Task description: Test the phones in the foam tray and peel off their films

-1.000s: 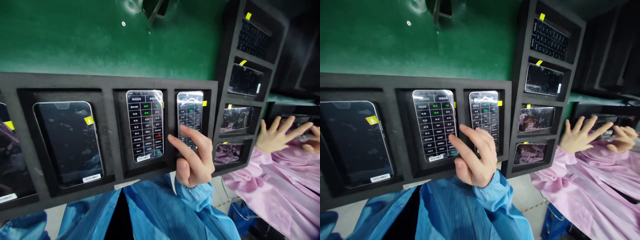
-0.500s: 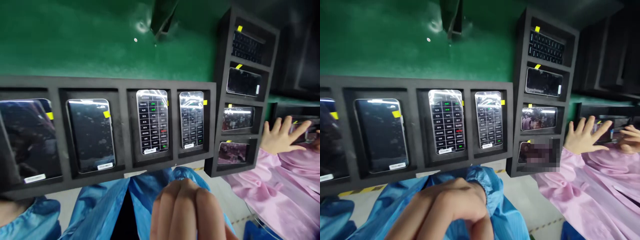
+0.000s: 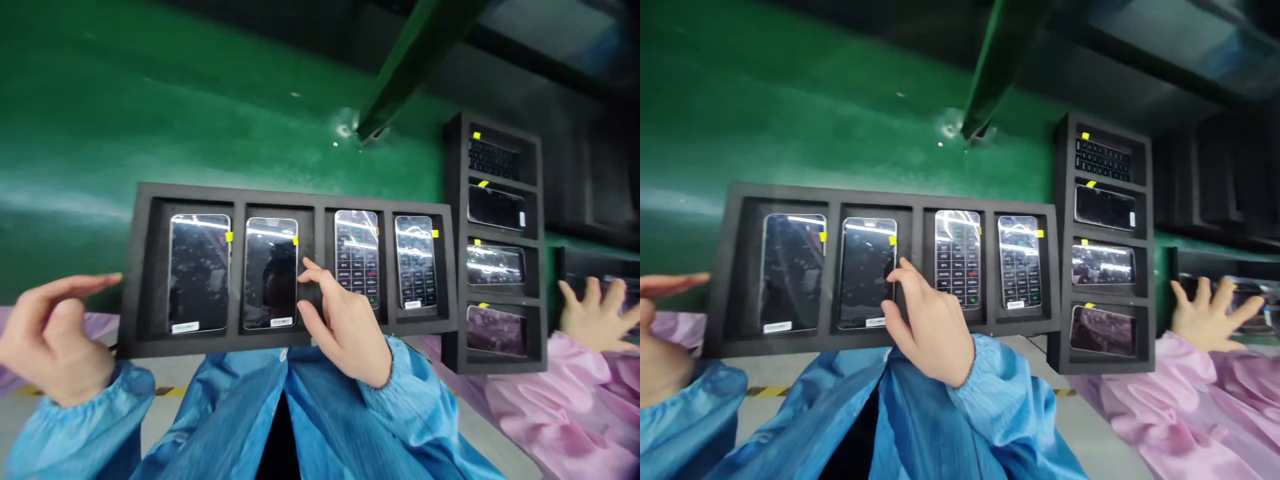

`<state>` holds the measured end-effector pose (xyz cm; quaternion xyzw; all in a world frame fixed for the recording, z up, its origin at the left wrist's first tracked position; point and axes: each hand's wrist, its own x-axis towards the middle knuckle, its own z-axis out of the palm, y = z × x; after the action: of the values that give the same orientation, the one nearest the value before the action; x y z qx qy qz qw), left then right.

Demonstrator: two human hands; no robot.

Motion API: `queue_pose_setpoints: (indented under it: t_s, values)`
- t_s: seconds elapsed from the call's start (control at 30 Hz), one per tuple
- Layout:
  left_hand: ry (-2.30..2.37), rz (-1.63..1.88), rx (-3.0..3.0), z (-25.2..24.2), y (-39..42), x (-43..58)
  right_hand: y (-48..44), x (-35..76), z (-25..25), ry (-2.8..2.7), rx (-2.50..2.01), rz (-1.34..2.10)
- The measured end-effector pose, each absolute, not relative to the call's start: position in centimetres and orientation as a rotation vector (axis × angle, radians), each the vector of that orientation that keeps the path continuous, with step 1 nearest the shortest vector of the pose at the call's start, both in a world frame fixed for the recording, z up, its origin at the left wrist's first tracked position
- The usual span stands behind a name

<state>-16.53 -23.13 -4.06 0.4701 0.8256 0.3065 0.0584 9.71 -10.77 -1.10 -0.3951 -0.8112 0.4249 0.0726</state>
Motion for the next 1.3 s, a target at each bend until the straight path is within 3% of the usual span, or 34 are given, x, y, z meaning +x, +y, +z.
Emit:
queue_pose_setpoints:
  t_s: [0.07,0.23,0.37,0.7,1.0,1.3]
  values:
    - [2.549,0.996,1.454,-3.9,-22.7,-17.6,-11.0,9.0,-1.6,-2.486,-1.254,1.248]
    - [1.901,0.514,2.022,-3.7,-17.5,-19.3,-11.1,8.4,-2.3,-2.397,-1.279,1.251]
    - [1.659,0.436,2.084,-5.3,-14.7,-19.8,-10.4,8.0,-2.4,-2.388,-1.308,1.236]
    - [1.676,0.409,2.212,-6.4,-15.3,-21.4,-10.5,8.4,-2.2,-2.317,-1.286,1.281]
    - [1.598,0.600,2.282,-6.5,-16.4,-21.6,-11.4,8.2,-2.6,-2.019,-1.273,1.503]
    - [1.622,0.451,2.397,-6.6,-16.1,-21.5,-11.8,8.4,-3.2,-1.896,-1.209,1.596]
